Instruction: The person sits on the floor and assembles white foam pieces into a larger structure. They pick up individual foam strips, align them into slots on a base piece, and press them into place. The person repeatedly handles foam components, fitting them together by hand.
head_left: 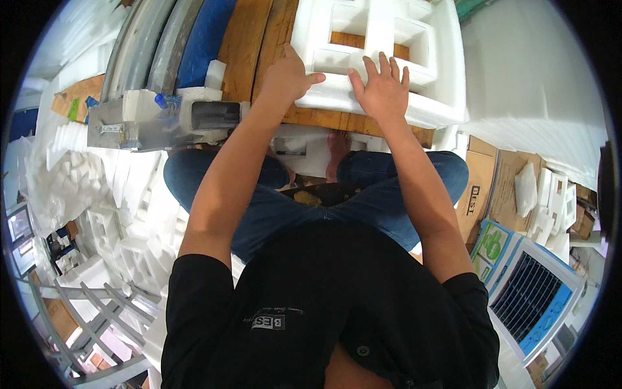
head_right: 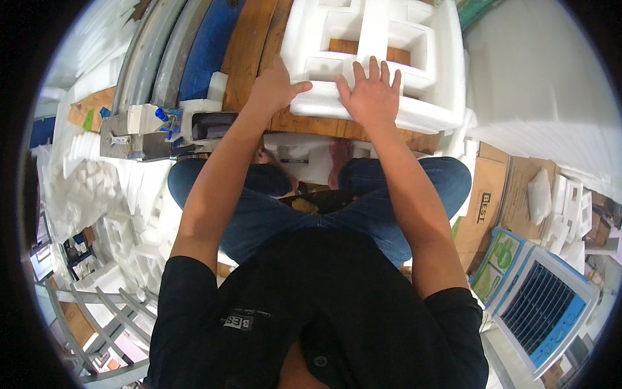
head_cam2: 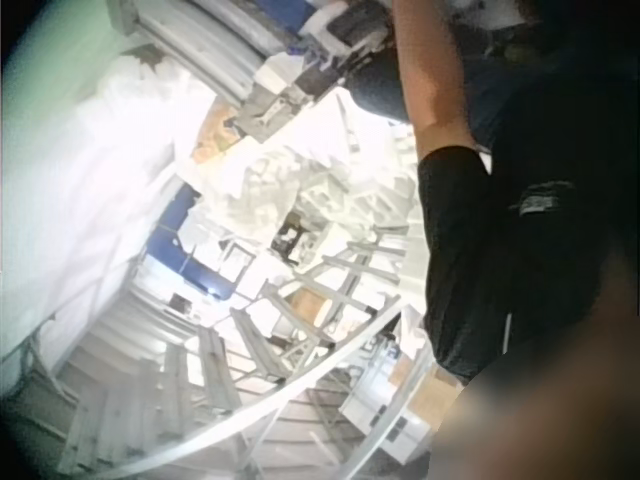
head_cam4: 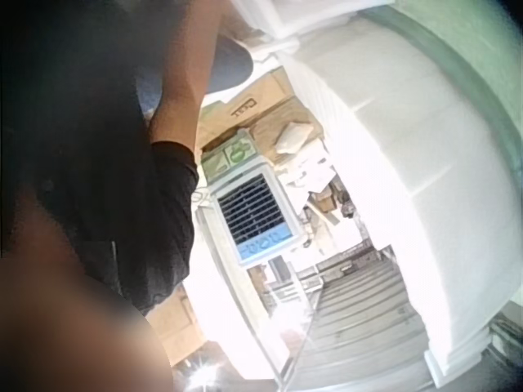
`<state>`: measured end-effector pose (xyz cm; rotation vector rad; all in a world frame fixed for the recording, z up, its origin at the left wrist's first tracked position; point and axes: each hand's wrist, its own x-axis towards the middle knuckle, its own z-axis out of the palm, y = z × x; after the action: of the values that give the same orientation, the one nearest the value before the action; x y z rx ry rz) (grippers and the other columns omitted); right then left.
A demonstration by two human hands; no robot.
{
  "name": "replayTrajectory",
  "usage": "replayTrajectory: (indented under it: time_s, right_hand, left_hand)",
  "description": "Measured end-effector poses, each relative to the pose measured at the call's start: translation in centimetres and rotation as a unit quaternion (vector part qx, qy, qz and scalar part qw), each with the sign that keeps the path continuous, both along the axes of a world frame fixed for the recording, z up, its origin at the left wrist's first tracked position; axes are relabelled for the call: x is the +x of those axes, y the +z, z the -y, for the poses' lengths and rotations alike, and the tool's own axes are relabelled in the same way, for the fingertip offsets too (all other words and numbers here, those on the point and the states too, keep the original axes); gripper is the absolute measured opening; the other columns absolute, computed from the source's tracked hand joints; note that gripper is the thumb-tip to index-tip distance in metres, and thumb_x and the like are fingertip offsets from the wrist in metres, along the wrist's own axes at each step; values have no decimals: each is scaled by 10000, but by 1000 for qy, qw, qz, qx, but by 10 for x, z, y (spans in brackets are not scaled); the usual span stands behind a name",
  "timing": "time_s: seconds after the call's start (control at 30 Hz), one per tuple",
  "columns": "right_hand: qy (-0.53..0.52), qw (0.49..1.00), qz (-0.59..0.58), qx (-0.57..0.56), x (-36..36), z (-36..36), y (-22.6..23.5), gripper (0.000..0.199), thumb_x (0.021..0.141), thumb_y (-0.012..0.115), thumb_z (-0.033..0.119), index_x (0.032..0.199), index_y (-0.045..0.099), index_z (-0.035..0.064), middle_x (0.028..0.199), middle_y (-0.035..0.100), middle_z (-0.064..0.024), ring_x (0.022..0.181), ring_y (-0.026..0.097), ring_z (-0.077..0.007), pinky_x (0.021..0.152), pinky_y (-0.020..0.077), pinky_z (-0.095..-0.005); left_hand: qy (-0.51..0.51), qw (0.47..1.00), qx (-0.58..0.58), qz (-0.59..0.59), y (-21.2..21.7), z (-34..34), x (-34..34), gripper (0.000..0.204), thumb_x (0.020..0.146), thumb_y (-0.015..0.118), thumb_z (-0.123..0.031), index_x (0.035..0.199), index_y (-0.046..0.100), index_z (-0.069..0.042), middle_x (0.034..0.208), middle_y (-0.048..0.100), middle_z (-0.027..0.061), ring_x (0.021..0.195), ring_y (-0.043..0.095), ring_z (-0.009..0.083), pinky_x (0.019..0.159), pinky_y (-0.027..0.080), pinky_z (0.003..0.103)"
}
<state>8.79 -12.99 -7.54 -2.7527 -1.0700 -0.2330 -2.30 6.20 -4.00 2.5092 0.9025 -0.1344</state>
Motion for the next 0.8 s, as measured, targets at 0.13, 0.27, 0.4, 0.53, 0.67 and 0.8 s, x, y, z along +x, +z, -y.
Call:
replayTrajectory:
  time_s: [0.13, 0.27, 0.4, 0.53, 0.67, 0.8]
  right_hand:
    - [-3, 1000, -10, -7, 0, 2, 4, 685, 1025, 405, 634, 1429, 641, 133, 1571, 491, -197, 1497, 394, -380, 1251, 175, -610]
    - [1, 999, -30, -21, 2, 1, 7, 676, 1027, 418, 626, 1425, 643, 128, 1576, 480, -206, 1502, 384, -395, 1239, 171, -643]
    - [29, 999, -16, 20, 6, -9, 6, 672, 1036, 408, 616, 1427, 639, 120, 1599, 436, -235, 1509, 351, -440, 1218, 142, -701]
    - [58, 997, -5, 51, -11, -33, 6, 663, 1056, 366, 594, 1465, 608, 131, 1622, 395, -248, 1524, 311, -458, 1215, 110, -715]
    - [43, 997, 58, -1, -20, -37, 1, 583, 1065, 396, 554, 1463, 618, 191, 1602, 451, -208, 1493, 388, -425, 1212, 177, -694]
    - [40, 998, 56, -5, -18, -37, -3, 594, 1064, 381, 563, 1469, 613, 195, 1604, 448, -208, 1494, 391, -423, 1217, 177, -688]
  left_hand:
    - [25, 1000, -4, 13, -3, 10, -1, 1185, 812, 835, -549, 1570, 231, 133, 1256, 661, 350, 1185, 671, 445, 1022, 514, 527]
    - [15, 1000, 0, 11, -2, 7, -1, 1214, 806, 823, -586, 1578, 218, 131, 1277, 659, 336, 1197, 667, 441, 1015, 520, 528]
    - [9, 1000, -15, 1, -1, 1, -2, 1219, 809, 808, -618, 1587, 217, 111, 1280, 662, 327, 1189, 670, 440, 998, 531, 525]
    - [3, 1000, 8, 12, -7, 0, -5, 1219, 811, 801, -635, 1596, 218, 94, 1274, 666, 325, 1176, 681, 426, 973, 546, 516]
    - [2, 999, -7, 33, -1, -1, -5, 1229, 797, 808, -640, 1589, 227, 100, 1240, 682, 318, 1166, 689, 411, 969, 549, 499]
    - [28, 995, -21, 89, -2, 8, -11, 1183, 776, 832, -621, 1563, 303, 87, 1217, 698, 297, 1150, 692, 414, 977, 543, 494]
